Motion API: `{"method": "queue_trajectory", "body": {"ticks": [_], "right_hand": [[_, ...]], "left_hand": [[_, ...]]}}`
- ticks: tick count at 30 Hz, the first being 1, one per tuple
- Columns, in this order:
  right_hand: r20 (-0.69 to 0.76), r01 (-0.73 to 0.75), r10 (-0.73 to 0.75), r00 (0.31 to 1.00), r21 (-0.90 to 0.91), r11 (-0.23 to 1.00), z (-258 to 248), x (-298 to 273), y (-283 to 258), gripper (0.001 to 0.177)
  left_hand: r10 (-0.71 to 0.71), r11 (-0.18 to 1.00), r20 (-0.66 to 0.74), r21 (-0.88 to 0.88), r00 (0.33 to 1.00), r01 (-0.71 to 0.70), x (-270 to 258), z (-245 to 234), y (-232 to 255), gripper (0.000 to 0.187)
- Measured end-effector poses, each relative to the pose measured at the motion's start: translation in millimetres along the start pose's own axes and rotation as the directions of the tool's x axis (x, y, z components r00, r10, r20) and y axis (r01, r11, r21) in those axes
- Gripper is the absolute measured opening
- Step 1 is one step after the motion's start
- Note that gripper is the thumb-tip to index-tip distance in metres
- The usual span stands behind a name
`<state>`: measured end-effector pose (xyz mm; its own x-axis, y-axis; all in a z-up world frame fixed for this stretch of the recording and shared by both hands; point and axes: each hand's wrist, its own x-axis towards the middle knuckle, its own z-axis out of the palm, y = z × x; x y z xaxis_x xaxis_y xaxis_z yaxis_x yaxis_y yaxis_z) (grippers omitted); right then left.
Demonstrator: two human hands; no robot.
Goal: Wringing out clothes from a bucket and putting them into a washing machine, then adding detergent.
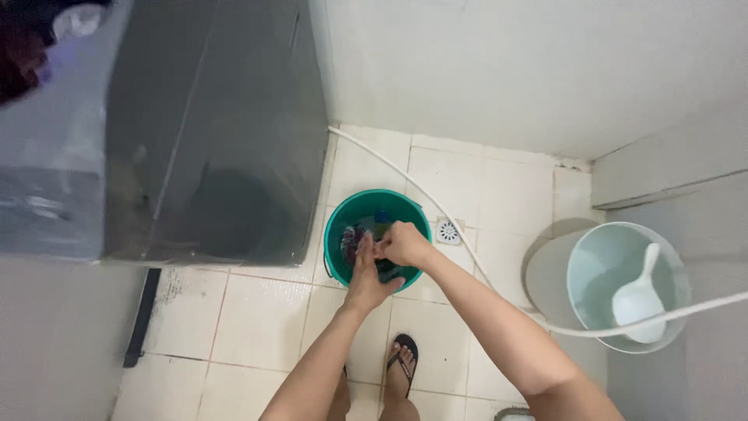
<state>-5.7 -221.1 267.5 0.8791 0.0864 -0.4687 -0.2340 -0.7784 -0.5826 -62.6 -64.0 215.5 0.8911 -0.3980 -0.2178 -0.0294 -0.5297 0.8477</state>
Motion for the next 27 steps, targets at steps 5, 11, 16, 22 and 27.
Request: {"method": "queue_trajectory", "body": {"ticks": [5, 11, 16, 22, 27], "right_hand": [[-0.031, 0.144, -0.144, 0.989, -0.012, 0.99, -59.7, -52.3, -63.3, 0.02], [-0.155, 0.309, -0.298, 0.942, 0.058, 0.949, -122.9, -115.4, -140.3, 0.02], [-0.205, 0.353, -0.329, 0.922, 0.093, 0.931, -150.6, -146.7, -178.4, 0.017], [-0.206, 0.311, -0.235, 0.95, 0.704, 0.639, -144.0, -152.4, -129.6, 0.023], [-0.141, -0.185, 0.542, 0.829, 0.844, 0.503, -70.4, -142.7, -24.3, 0.055]], "left_hand": [[0.206, 0.978, -0.213, 0.024, 0.955, -0.205, 3.8, -2.0, 51.8, 0.101], [0.368, 0.913, -0.314, 0.298, 0.875, -0.277, 16.9, 36.9, 23.1, 0.052], [0.163, 0.915, -0.396, -0.283, 0.904, -0.289, 22.7, 31.3, 33.1, 0.041], [-0.055, 0.997, -0.316, -0.065, 0.947, 0.037, 20.8, -11.1, 50.8, 0.02], [-0.205, 0.948, -0.272, -0.296, 0.94, 0.12, -11.7, -73.6, 142.6, 0.019]]}}
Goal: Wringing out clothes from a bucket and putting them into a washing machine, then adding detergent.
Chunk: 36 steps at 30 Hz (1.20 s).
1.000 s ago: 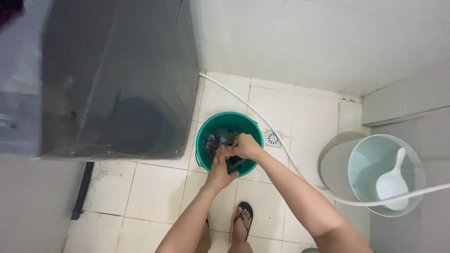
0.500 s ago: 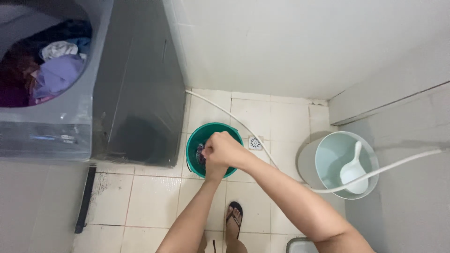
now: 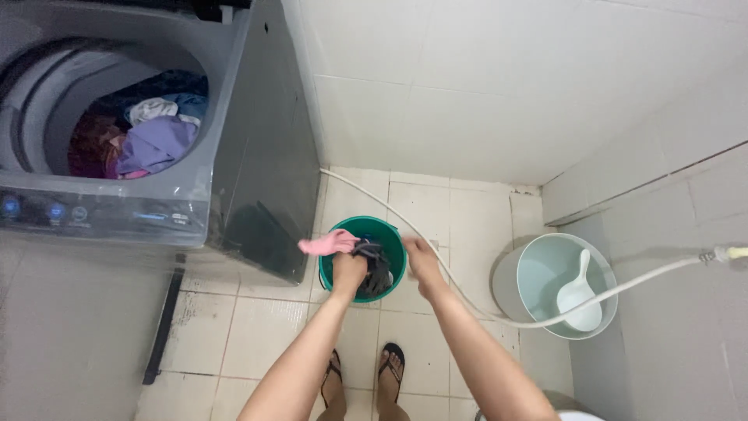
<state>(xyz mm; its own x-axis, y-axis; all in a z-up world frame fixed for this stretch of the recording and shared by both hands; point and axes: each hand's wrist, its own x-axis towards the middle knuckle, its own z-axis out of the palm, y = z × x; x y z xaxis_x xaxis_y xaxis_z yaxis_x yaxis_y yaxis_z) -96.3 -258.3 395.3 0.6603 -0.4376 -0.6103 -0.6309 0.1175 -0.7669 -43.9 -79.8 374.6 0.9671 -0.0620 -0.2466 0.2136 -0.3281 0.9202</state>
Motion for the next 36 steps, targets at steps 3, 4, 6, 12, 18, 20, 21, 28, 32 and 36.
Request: {"method": "queue_trajectory", "body": {"ticks": [3, 4, 6, 12, 18, 20, 21, 28, 32, 36], "right_hand": [[0.155, -0.389, 0.368, 0.917, 0.137, 0.911, -1.1, -26.3, 16.7, 0.081], [0.157, -0.386, 0.364, 0.918, 0.136, 0.913, 0.9, -29.4, 19.2, 0.081], [0.291, -0.474, 0.395, 0.872, 0.295, 0.829, 7.2, -33.2, 24.1, 0.09], [0.364, -0.501, 0.347, 0.864, 0.555, 0.664, 17.5, -38.8, -7.1, 0.088], [0.406, -0.439, 0.235, 0.883, 0.54, 0.717, 15.0, 49.2, 67.7, 0.039], [0.364, -0.447, 0.293, 0.884, 0.478, 0.756, 6.7, 15.7, 34.8, 0.039], [0.314, -0.461, 0.352, 0.882, 0.412, 0.786, 3.5, -1.6, 20.4, 0.04], [0.254, -0.33, 0.263, 0.931, 0.278, 0.902, 22.4, -22.0, 17.9, 0.021], [0.28, -0.369, 0.312, 0.908, 0.182, 0.911, 26.3, 39.5, 83.3, 0.016], [0.301, -0.307, 0.262, 0.917, 0.116, 0.945, 27.1, 45.2, 86.7, 0.02]], "left_hand": [[-0.093, 0.925, 0.053, -0.365, 0.994, 0.106, -8.3, -9.9, 22.7, 0.022], [-0.09, 0.925, 0.05, -0.366, 0.995, 0.102, -14.4, -16.2, 41.7, 0.022], [-0.133, 0.897, 0.081, -0.414, 0.988, 0.155, -24.6, -29.6, 77.9, 0.02], [-0.211, 0.803, 0.208, -0.521, 0.955, 0.291, -28.4, -46.0, 113.7, 0.017], [-0.283, 0.736, 0.267, -0.555, 0.921, 0.387, -22.0, -63.0, 127.9, 0.028], [-0.288, 0.73, 0.297, -0.548, 0.91, 0.409, -22.1, -72.9, 144.7, 0.027], [-0.297, 0.721, 0.329, -0.538, 0.896, 0.437, -22.6, -78.4, 151.5, 0.028], [-0.202, 0.797, 0.34, -0.489, 0.919, 0.356, -40.0, -87.8, 208.0, 0.018], [-0.133, 0.806, 0.359, -0.503, 0.924, 0.312, -36.6, -99.9, 219.6, 0.017], [-0.152, 0.835, 0.37, -0.449, 0.917, 0.319, -33.3, -114.5, 232.2, 0.017]]}}
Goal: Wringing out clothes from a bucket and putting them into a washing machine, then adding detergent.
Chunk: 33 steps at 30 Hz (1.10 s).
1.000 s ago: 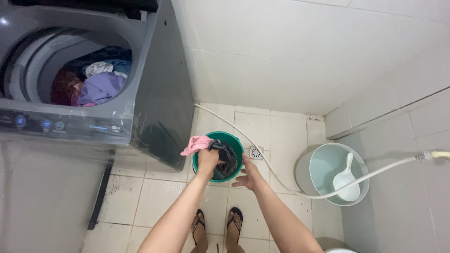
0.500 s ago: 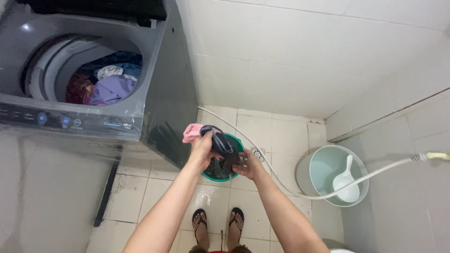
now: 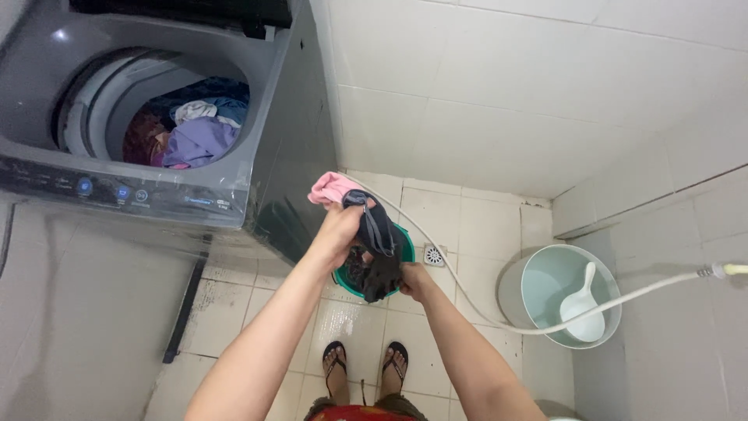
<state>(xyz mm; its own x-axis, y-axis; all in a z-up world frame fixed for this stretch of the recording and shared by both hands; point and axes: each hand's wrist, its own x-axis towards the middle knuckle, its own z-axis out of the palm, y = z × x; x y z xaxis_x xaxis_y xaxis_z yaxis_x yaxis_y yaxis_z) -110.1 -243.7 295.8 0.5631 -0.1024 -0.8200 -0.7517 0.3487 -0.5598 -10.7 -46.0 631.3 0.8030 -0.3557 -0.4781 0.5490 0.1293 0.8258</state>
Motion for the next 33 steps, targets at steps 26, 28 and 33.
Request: {"method": "queue_trajectory", "body": {"ticks": [26, 28, 33], "right_hand": [[0.229, 0.564, -0.538, 0.811, -0.062, 0.824, 75.1, -189.9, -205.3, 0.019], [0.251, 0.639, -0.603, 0.757, -0.091, 0.764, 81.4, -188.8, -207.4, 0.02], [0.215, 0.668, -0.634, 0.743, -0.171, 0.725, 84.5, -200.7, -207.8, 0.023]], "left_hand": [[-0.195, 0.849, 0.222, 0.526, 0.955, 0.051, 56.4, -31.6, -77.6, 0.035], [-0.161, 0.85, 0.301, 0.527, 0.94, -0.023, 35.7, -12.4, -66.1, 0.044], [0.609, 0.668, -0.02, 0.552, 0.793, -0.499, 64.4, -3.0, -112.0, 0.046]]}}
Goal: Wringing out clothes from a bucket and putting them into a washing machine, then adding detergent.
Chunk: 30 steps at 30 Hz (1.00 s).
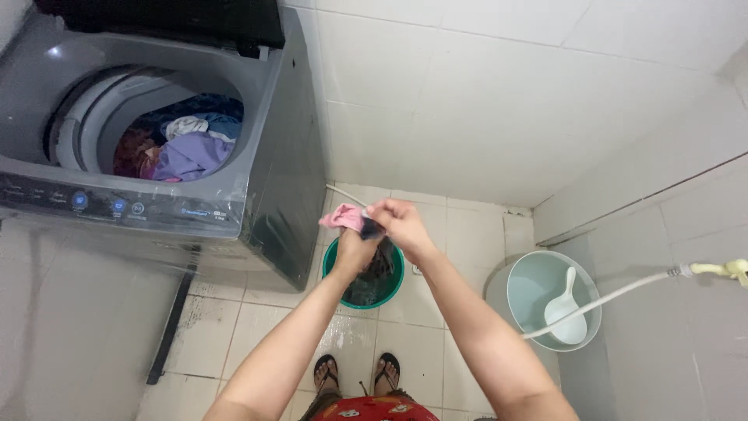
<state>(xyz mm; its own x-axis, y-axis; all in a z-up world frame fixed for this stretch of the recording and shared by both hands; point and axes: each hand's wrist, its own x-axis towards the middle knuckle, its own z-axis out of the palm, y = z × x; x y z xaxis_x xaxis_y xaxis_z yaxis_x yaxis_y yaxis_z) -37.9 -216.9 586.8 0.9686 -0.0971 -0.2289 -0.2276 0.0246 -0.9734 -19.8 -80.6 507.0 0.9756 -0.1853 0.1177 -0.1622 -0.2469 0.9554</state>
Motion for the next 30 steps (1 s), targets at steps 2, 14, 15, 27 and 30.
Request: {"method": "queue_trajectory", "body": {"ticks": [2, 14, 15, 27, 30], "right_hand": [[-0.133, 0.017, -0.015, 0.991, 0.012, 1.0, -7.6, 4.6, 22.6, 0.031], [0.484, -0.573, 0.308, 0.819, 0.667, 0.476, -20.8, 16.5, 139.3, 0.064], [0.519, -0.496, 0.081, 0.851, 0.742, 0.451, -23.6, 25.3, 162.9, 0.049], [0.205, -0.336, 0.329, 0.922, 0.845, 0.415, 0.0, -10.2, 57.3, 0.046], [0.181, -0.321, 0.336, 0.924, 0.846, 0.426, 3.1, -14.2, 35.7, 0.053]], "left_hand": [[-0.082, 0.996, -0.032, -0.039, 0.996, 0.081, 2.5, -4.2, 6.4, 0.048], [-0.336, 0.762, 0.224, -0.506, 0.915, 0.404, 10.0, -29.5, 48.6, 0.041], [-0.375, 0.708, 0.261, -0.54, 0.89, 0.456, 11.3, -30.1, 49.0, 0.042], [-0.6, 0.706, 0.229, -0.297, 0.766, 0.642, 51.0, -49.3, 9.3, 0.08], [-0.676, 0.7, 0.237, -0.088, 0.697, 0.709, 51.0, -52.4, 10.9, 0.099]]}}
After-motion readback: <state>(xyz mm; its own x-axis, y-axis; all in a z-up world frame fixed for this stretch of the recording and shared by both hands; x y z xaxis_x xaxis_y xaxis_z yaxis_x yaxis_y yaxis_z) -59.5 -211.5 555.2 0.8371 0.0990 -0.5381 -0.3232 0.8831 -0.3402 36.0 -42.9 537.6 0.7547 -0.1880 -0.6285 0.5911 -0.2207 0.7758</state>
